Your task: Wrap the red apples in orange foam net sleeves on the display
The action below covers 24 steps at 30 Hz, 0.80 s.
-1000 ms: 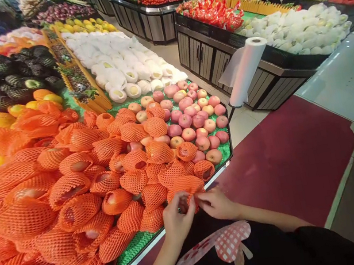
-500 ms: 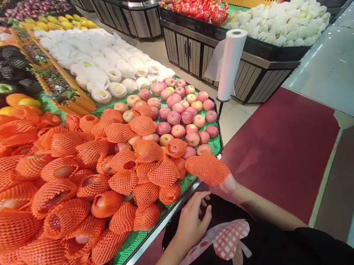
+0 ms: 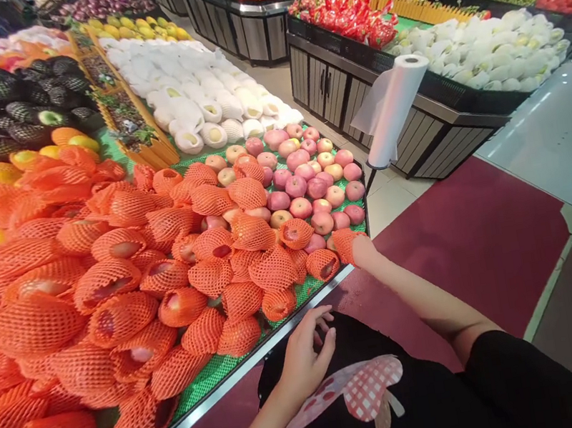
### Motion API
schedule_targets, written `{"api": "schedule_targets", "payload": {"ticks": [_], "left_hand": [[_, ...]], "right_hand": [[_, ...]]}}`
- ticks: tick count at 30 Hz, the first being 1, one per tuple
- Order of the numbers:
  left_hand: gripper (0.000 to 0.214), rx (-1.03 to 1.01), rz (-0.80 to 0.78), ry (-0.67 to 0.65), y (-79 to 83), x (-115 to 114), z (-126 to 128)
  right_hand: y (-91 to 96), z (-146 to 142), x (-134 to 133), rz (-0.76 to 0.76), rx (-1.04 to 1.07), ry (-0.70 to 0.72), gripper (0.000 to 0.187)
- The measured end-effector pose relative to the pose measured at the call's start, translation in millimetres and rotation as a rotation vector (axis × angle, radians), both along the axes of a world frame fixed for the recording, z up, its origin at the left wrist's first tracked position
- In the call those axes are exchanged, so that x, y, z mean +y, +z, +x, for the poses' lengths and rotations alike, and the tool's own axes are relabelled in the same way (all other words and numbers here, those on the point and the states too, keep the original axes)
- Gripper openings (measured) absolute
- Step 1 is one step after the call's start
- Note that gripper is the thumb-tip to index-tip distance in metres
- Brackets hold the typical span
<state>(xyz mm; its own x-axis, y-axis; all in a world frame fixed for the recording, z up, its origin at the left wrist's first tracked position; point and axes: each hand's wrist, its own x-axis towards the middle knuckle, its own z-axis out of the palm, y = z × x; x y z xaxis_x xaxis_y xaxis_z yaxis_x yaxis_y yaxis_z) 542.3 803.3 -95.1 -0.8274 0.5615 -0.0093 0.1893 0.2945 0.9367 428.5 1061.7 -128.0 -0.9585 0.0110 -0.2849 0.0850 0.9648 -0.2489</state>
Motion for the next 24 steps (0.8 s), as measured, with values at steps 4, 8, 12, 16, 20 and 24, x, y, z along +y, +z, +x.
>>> {"api": "schedule_targets", "payload": {"ticks": [4, 8, 12, 16, 20, 24], "left_hand": [[0.028, -0.007, 0.014, 0.043, 0.0, -2.8, 0.5], [0.024, 0.005, 0.027, 0.043, 1.7, -1.5, -1.2], [0.021, 0.024, 0.021, 0.023, 5.6, -0.6, -2.3], [0.021, 0.044, 0.031, 0.024, 6.4, -2.9, -2.1], [0.021, 0.026, 0.053, 0.061, 1.1, -5.3, -3.6], [0.022, -0.124, 0.088, 0.148, -13.9, -1.1, -9.1]], "right_hand": [[-2.6, -11.0, -23.4, 0.137, -0.004, -0.009, 0.030], [-8.6, -19.9, -34.5, 0.200, -0.017, -0.033, 0.036], [-16.6, -16.9, -27.6, 0.218, -0.004, -0.019, 0.037], [-17.3, -5.2, -2.2, 0.194, 0.021, 0.026, 0.031], [-5.8, 6.8, 24.3, 0.167, 0.049, 0.031, 0.025], [9.6, 18.6, 30.0, 0.127, 0.091, 0.015, 0.020]]}}
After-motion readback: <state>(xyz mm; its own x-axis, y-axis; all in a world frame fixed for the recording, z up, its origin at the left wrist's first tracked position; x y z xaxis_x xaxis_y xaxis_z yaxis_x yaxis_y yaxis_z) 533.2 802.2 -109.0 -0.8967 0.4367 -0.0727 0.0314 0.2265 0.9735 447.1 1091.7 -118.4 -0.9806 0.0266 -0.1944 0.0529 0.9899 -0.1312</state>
